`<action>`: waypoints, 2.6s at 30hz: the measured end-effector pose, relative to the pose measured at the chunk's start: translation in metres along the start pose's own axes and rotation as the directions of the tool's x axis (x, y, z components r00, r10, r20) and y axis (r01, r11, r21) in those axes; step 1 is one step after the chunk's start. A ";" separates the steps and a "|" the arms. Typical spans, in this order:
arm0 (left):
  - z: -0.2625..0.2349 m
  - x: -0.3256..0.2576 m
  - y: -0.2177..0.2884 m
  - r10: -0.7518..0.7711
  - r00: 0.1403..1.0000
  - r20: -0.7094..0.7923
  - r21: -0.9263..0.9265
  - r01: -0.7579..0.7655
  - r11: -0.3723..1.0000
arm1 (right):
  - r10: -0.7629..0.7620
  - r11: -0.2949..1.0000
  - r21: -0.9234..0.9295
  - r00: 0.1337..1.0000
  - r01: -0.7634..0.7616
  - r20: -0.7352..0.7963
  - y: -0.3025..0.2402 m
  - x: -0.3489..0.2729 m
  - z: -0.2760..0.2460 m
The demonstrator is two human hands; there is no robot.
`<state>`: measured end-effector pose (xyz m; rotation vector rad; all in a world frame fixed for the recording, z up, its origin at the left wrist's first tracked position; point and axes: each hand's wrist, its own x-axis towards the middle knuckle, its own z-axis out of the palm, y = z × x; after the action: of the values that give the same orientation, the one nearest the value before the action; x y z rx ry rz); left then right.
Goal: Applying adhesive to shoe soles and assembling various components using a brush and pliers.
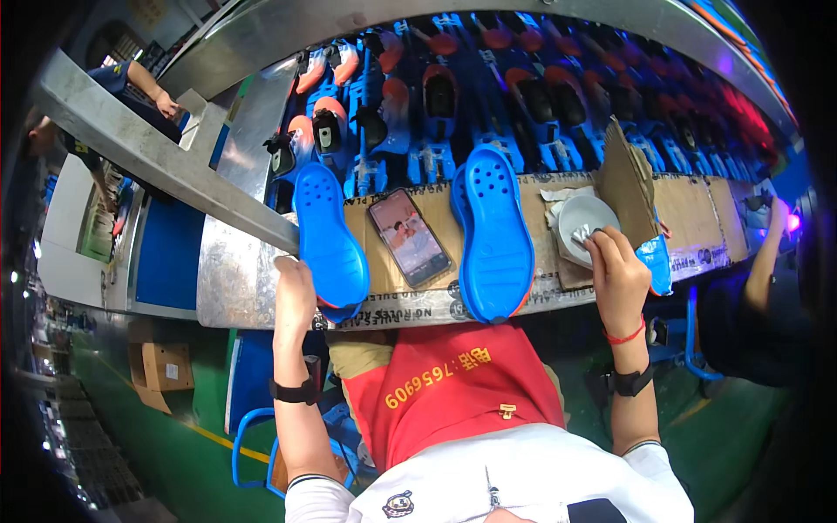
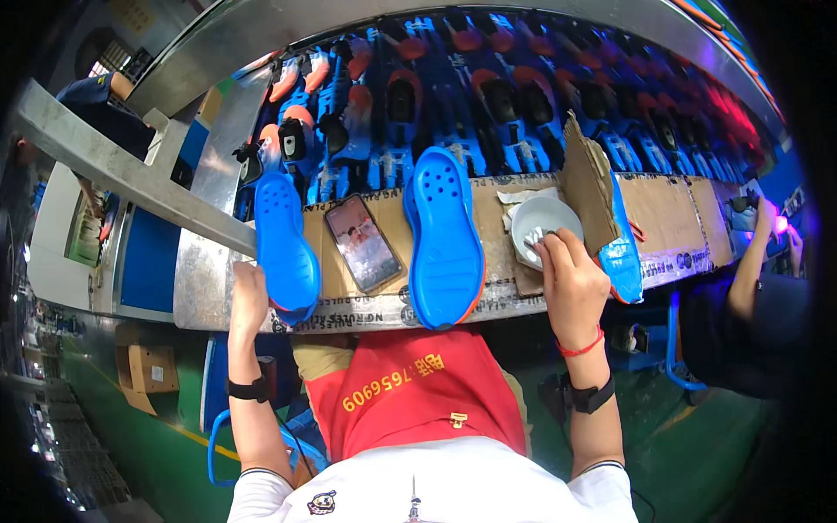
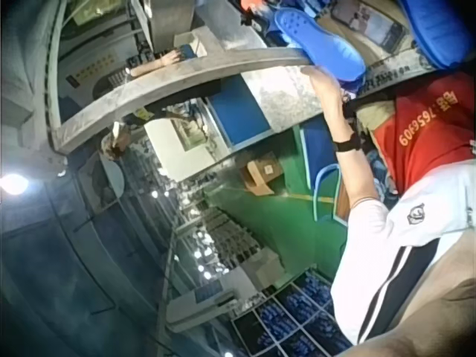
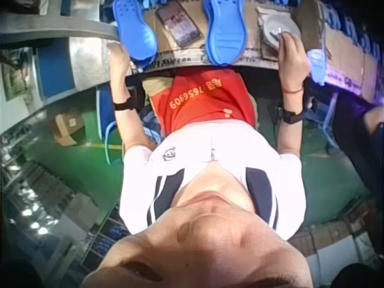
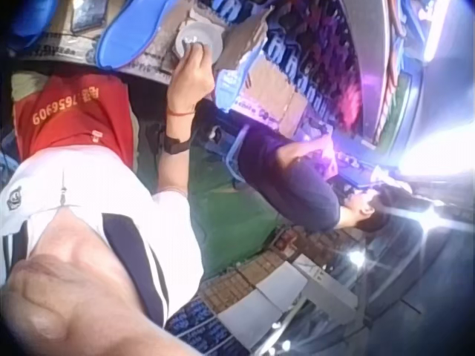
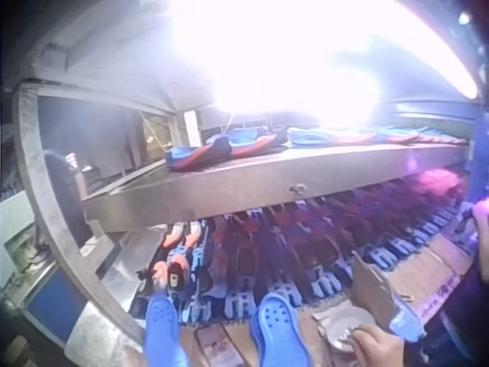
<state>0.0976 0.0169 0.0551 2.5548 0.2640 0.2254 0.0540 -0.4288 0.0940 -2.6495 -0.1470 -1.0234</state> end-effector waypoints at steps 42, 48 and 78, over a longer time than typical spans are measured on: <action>0.063 -0.091 0.197 0.237 0.961 0.143 -0.917 0.039 0.396 | -0.030 0.882 0.471 0.993 -0.027 0.114 -0.052 -0.006 -0.033; 0.062 -0.096 0.199 0.212 0.973 0.094 -0.912 -0.001 0.410 | -0.082 0.892 0.451 0.990 0.022 0.114 -0.058 -0.005 -0.029; 0.066 -0.099 0.197 0.227 0.968 0.109 -0.905 0.002 0.425 | 0.089 0.880 0.460 0.993 -0.117 0.084 -0.050 -0.014 -0.025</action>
<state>0.0434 -0.2026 0.0975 1.4556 -0.1233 0.0846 0.0179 -0.3888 0.1138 -2.2223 -0.2300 -0.7583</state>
